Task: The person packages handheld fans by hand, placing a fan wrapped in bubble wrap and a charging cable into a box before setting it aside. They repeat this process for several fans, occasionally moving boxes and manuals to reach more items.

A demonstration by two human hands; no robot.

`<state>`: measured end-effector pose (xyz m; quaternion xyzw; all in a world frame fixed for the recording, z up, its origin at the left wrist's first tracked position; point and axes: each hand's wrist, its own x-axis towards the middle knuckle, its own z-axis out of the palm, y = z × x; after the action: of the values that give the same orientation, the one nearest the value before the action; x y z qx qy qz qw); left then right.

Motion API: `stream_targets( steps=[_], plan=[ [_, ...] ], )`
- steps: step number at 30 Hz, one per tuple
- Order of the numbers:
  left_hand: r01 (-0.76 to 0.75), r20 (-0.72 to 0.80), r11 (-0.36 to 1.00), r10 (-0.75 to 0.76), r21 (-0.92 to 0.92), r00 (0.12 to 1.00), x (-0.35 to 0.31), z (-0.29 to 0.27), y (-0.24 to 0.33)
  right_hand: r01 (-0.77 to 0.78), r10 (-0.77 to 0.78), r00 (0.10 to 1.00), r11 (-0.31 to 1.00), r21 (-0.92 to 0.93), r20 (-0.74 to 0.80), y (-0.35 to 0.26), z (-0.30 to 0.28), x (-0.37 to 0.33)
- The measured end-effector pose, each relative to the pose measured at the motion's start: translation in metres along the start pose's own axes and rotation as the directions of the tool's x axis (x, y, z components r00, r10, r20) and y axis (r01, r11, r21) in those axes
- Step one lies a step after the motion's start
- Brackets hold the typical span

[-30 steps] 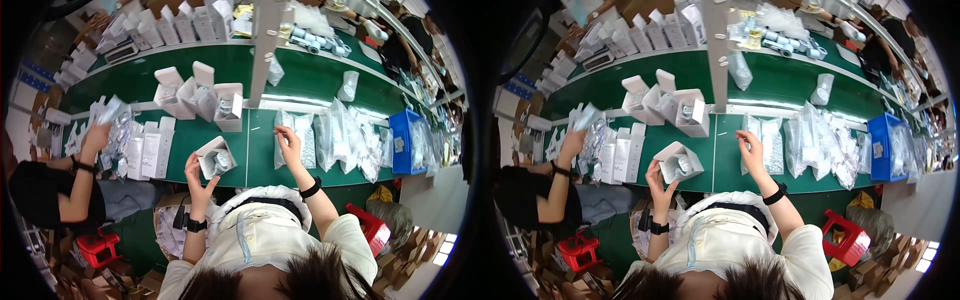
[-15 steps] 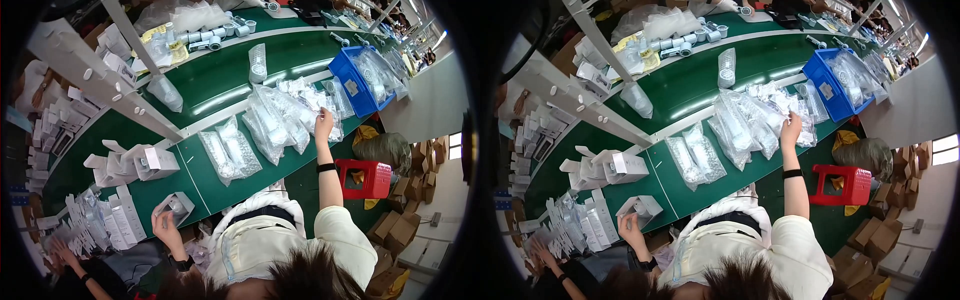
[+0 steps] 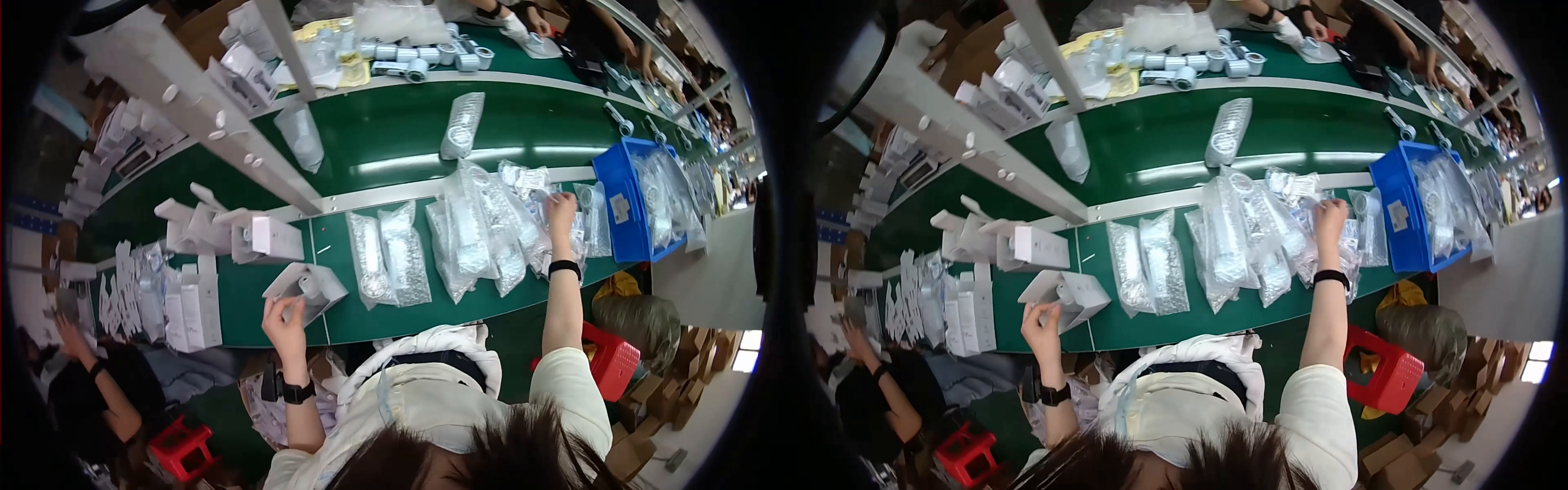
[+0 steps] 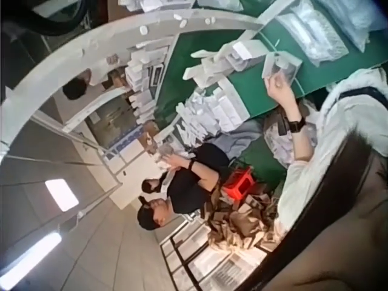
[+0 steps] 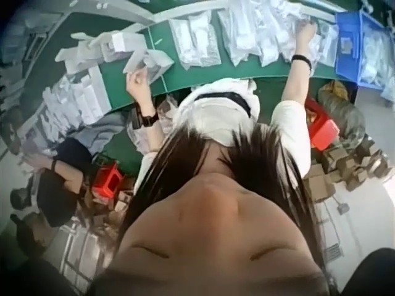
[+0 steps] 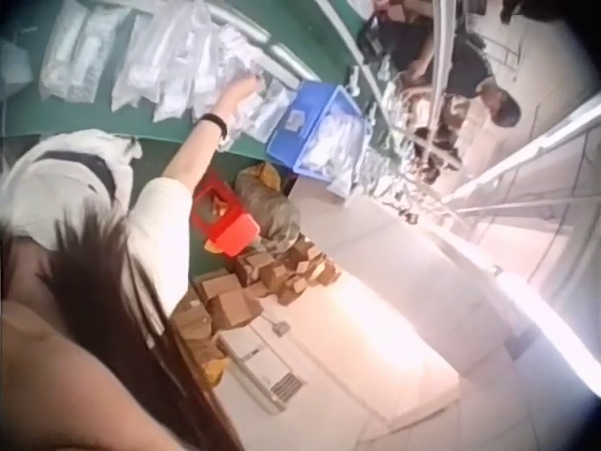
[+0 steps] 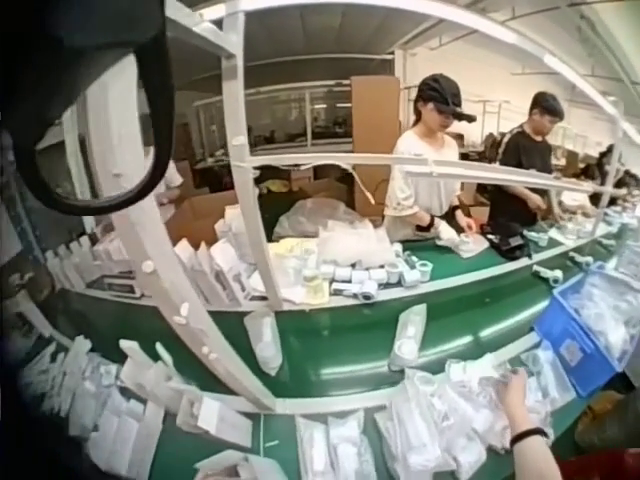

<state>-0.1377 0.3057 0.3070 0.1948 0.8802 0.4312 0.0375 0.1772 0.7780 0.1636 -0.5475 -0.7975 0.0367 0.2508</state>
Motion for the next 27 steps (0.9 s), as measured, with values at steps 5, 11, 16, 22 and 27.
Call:
stream_targets(
  steps=[5, 11, 16, 22, 27],
  plan=[
    [-0.105, 0.089, 0.993, 0.100, 0.050, 0.991, 0.016, -0.008, 0.011, 0.131, 0.027, 0.974, 0.743, 0.656, -0.224, -0.159, -0.123, -0.029],
    [-0.248, 0.169, 0.968, 0.251, -0.039, 0.953, 0.027, 0.009, 0.007, 0.350, -0.881, 0.470, 0.131, 0.928, -0.053, -0.346, -0.151, -0.121],
    [-0.259, 0.209, 0.964, 0.266, -0.060, 0.941, 0.032, 0.010, 0.013, 0.654, -0.970, 0.118, -0.083, 0.752, -0.210, -0.389, -0.116, -0.146],
    [-0.219, 0.187, 0.969, 0.237, -0.109, 0.953, 0.023, 0.015, 0.002, 0.805, -0.985, -0.142, -0.174, 0.567, -0.100, -0.389, -0.098, -0.142],
    [-0.218, 0.060, 0.958, 0.233, -0.189, 0.971, 0.024, 0.017, -0.004, 0.746, -0.981, -0.143, -0.019, 0.666, 0.132, -0.378, -0.094, -0.142]
  ],
)
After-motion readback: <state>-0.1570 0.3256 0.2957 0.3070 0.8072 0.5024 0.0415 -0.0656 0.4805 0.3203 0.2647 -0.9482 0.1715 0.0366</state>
